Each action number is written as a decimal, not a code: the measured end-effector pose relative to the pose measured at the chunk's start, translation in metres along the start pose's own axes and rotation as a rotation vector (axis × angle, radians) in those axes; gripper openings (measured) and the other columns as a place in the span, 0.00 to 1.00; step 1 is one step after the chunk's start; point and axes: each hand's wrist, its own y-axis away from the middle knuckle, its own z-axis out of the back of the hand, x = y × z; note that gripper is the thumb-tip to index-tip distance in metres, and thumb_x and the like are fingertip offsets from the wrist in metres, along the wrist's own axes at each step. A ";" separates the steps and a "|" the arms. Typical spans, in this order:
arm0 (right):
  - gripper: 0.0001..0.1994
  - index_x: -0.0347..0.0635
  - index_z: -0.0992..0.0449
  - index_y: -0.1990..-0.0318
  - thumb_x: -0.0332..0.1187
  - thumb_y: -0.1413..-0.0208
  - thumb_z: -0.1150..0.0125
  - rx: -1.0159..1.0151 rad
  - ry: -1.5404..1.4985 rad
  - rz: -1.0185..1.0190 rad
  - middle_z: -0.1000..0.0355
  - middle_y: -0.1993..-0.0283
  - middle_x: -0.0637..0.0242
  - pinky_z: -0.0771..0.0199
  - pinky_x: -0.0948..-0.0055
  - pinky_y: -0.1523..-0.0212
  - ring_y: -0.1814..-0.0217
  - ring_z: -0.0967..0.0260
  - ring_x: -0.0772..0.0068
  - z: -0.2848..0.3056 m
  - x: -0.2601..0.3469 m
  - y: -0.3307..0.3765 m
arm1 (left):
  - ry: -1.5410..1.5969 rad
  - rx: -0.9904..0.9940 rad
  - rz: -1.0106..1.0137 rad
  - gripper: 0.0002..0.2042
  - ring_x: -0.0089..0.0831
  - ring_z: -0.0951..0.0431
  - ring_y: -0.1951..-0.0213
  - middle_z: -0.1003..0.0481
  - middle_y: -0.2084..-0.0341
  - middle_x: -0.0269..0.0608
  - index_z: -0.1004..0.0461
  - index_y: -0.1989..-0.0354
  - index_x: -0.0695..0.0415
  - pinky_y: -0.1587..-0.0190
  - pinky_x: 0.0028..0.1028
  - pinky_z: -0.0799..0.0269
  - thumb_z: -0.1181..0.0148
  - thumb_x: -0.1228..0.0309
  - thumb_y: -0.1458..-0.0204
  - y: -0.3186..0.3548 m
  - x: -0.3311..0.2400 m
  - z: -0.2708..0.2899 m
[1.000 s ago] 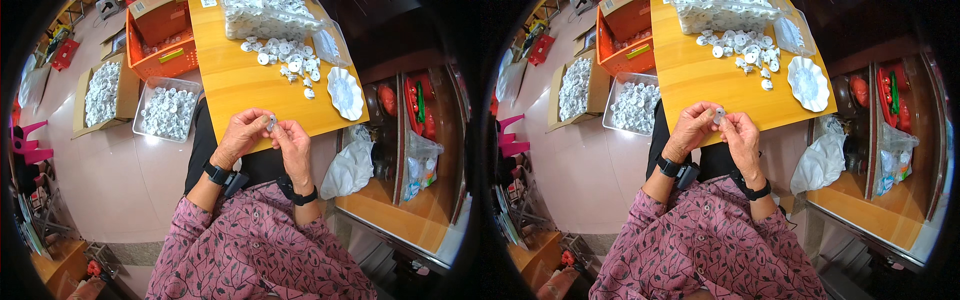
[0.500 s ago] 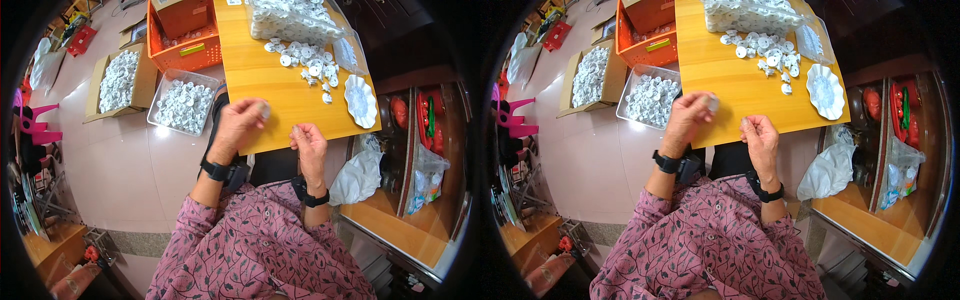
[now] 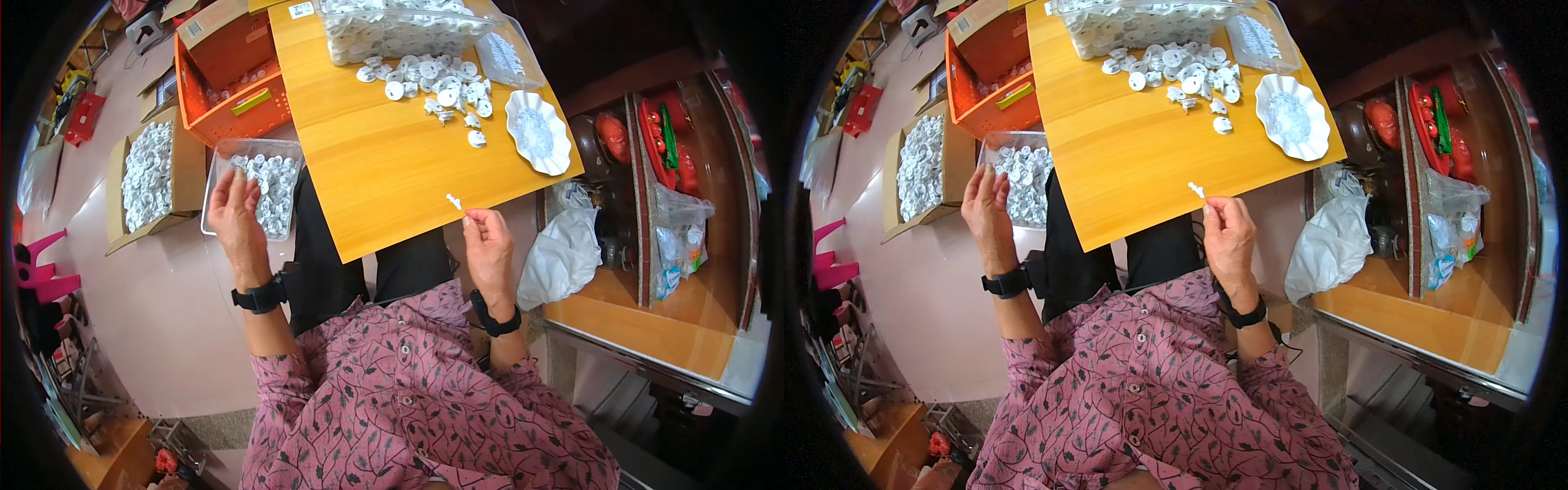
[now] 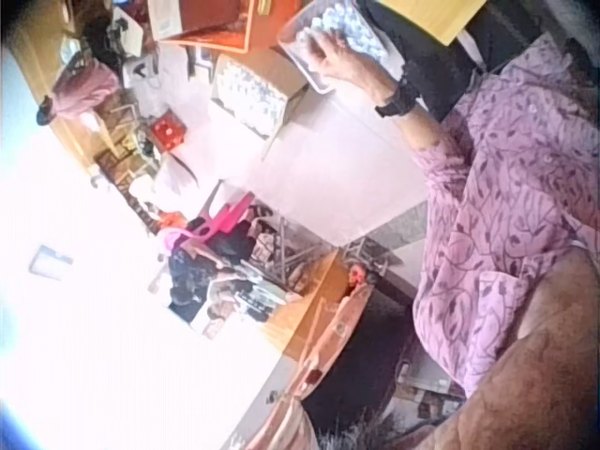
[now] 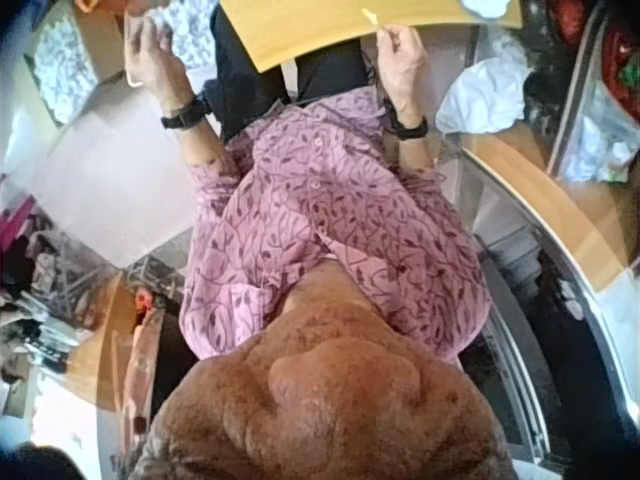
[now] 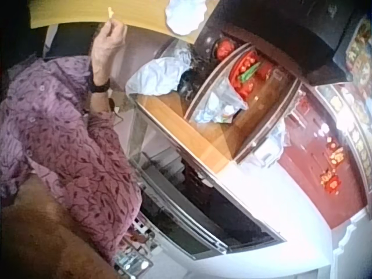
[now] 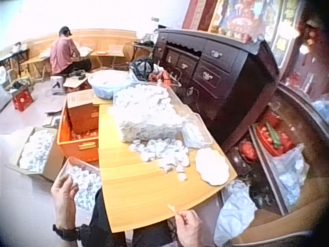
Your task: Manual assembly of small white plastic components at a table.
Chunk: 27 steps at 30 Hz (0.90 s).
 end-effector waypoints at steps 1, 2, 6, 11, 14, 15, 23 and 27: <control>0.05 0.37 0.26 0.60 0.22 0.45 0.41 -0.006 -0.015 0.007 0.29 0.64 0.58 0.28 0.67 0.66 0.66 0.28 0.58 -0.003 0.004 0.001 | -0.011 0.066 0.020 0.15 0.28 0.21 0.63 0.25 0.63 0.40 0.29 0.51 0.67 0.60 0.22 0.25 0.37 0.72 0.44 0.010 0.002 -0.008; 0.05 0.37 0.26 0.60 0.22 0.45 0.41 -0.011 -0.010 0.007 0.29 0.64 0.58 0.28 0.67 0.66 0.66 0.28 0.58 -0.003 0.005 0.001 | -0.020 0.137 0.043 0.14 0.27 0.22 0.64 0.25 0.65 0.39 0.28 0.52 0.66 0.61 0.22 0.25 0.38 0.72 0.43 0.024 0.002 -0.023; 0.06 0.38 0.24 0.60 0.23 0.45 0.40 -0.073 0.189 0.191 0.30 0.62 0.58 0.27 0.62 0.64 0.62 0.29 0.53 -0.008 0.011 -0.006 | -0.154 0.424 0.137 0.10 0.20 0.26 0.70 0.24 0.70 0.34 0.24 0.56 0.66 0.65 0.19 0.30 0.40 0.72 0.42 0.077 0.009 -0.059; 0.10 0.40 0.22 0.57 0.23 0.46 0.40 0.015 0.262 0.252 0.31 0.61 0.58 0.29 0.62 0.58 0.58 0.30 0.54 -0.015 0.016 -0.015 | -0.190 0.636 0.228 0.08 0.21 0.24 0.70 0.23 0.70 0.34 0.23 0.59 0.65 0.65 0.21 0.27 0.40 0.72 0.42 0.127 0.030 -0.095; 0.12 0.38 0.23 0.55 0.22 0.47 0.42 0.025 0.265 0.303 0.30 0.55 0.58 0.32 0.59 0.51 0.53 0.32 0.52 -0.012 0.016 -0.033 | -0.213 0.724 0.295 0.08 0.21 0.24 0.70 0.23 0.71 0.35 0.23 0.59 0.65 0.65 0.21 0.26 0.41 0.72 0.41 0.131 0.037 -0.100; 0.14 0.37 0.25 0.52 0.22 0.47 0.44 0.001 0.325 0.323 0.30 0.52 0.57 0.34 0.58 0.48 0.51 0.33 0.51 -0.010 0.015 -0.042 | -0.227 0.772 0.363 0.08 0.20 0.24 0.71 0.24 0.72 0.35 0.24 0.59 0.65 0.65 0.20 0.25 0.41 0.72 0.41 0.130 0.039 -0.101; 0.21 0.37 0.32 0.42 0.21 0.46 0.49 -0.015 0.442 0.332 0.35 0.38 0.55 0.40 0.57 0.39 0.40 0.39 0.50 -0.015 -0.012 -0.093 | -0.080 0.816 0.455 0.10 0.23 0.22 0.69 0.22 0.70 0.40 0.27 0.54 0.66 0.62 0.21 0.23 0.43 0.73 0.40 0.118 0.050 -0.093; 0.13 0.37 0.24 0.55 0.20 0.49 0.45 0.058 0.391 0.276 0.29 0.50 0.58 0.35 0.58 0.43 0.44 0.35 0.52 -0.012 -0.010 -0.093 | -0.100 0.826 0.459 0.11 0.23 0.21 0.68 0.22 0.70 0.41 0.27 0.54 0.67 0.61 0.21 0.23 0.43 0.73 0.40 0.118 0.048 -0.090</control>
